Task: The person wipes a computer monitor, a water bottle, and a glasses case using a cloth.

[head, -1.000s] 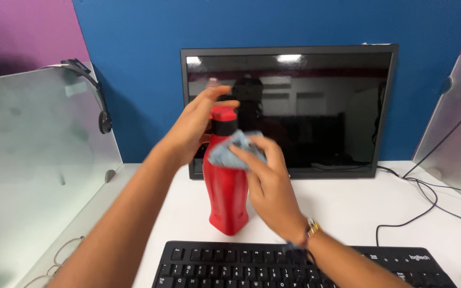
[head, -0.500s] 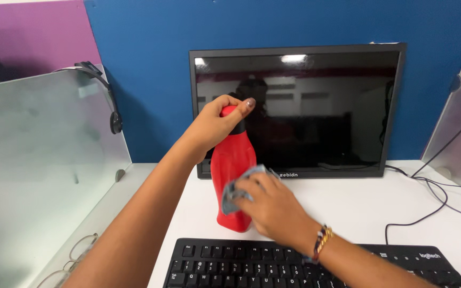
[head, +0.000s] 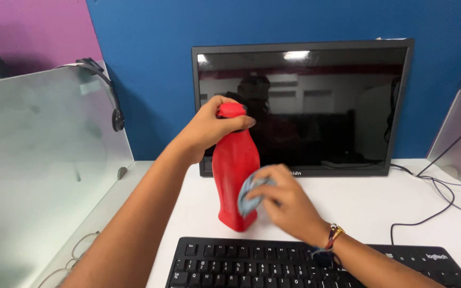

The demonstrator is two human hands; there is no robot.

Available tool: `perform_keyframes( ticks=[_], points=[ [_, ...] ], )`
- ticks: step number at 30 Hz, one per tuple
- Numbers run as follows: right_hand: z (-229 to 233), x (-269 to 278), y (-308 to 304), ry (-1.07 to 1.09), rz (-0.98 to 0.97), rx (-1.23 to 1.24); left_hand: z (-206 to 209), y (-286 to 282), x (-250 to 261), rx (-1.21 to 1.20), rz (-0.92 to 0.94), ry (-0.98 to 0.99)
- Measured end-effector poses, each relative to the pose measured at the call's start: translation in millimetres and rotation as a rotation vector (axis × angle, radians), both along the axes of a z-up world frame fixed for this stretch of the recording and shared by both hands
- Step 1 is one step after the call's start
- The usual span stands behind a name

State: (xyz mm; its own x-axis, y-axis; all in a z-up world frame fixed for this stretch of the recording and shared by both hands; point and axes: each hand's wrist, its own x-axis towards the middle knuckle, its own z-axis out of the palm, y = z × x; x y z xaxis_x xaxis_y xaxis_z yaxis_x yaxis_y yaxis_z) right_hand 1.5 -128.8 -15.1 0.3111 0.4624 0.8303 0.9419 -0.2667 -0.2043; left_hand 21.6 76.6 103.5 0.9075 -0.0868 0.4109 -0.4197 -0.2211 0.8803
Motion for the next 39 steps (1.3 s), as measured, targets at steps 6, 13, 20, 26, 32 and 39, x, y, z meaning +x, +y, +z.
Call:
perform_keyframes(
  ticks=[6,13,20,26,32,39],
  points=[
    [53.7,25.0,24.1,0.234,0.066,0.428,-12.9,6.6,0.9,-0.307,-0.215,0.073],
    [-2.0,10.0,22.5,0.420,0.111,0.320,-30.4,7.8,-8.1,-0.480,-0.157,0.012],
    [80.1,31.6,22.1,-0.075,-0.067,0.481,-50.0,-3.4,7.8,-0.395,0.131,-0.243],
    [109.0,13.4,73.5,-0.185,-0.167,0.084,-59.5,-7.5,14.7,-0.389,0.152,-0.385],
    [134.5,66.4,88.9,0.640,0.117,0.209,-56.5,-17.7,12.3,-0.278,0.488,-0.363],
    [91.8,76.7,81.9,0.965,0.482,0.723,-44.0,-29.7,-6.4,-0.224,0.535,-0.338]
  ],
)
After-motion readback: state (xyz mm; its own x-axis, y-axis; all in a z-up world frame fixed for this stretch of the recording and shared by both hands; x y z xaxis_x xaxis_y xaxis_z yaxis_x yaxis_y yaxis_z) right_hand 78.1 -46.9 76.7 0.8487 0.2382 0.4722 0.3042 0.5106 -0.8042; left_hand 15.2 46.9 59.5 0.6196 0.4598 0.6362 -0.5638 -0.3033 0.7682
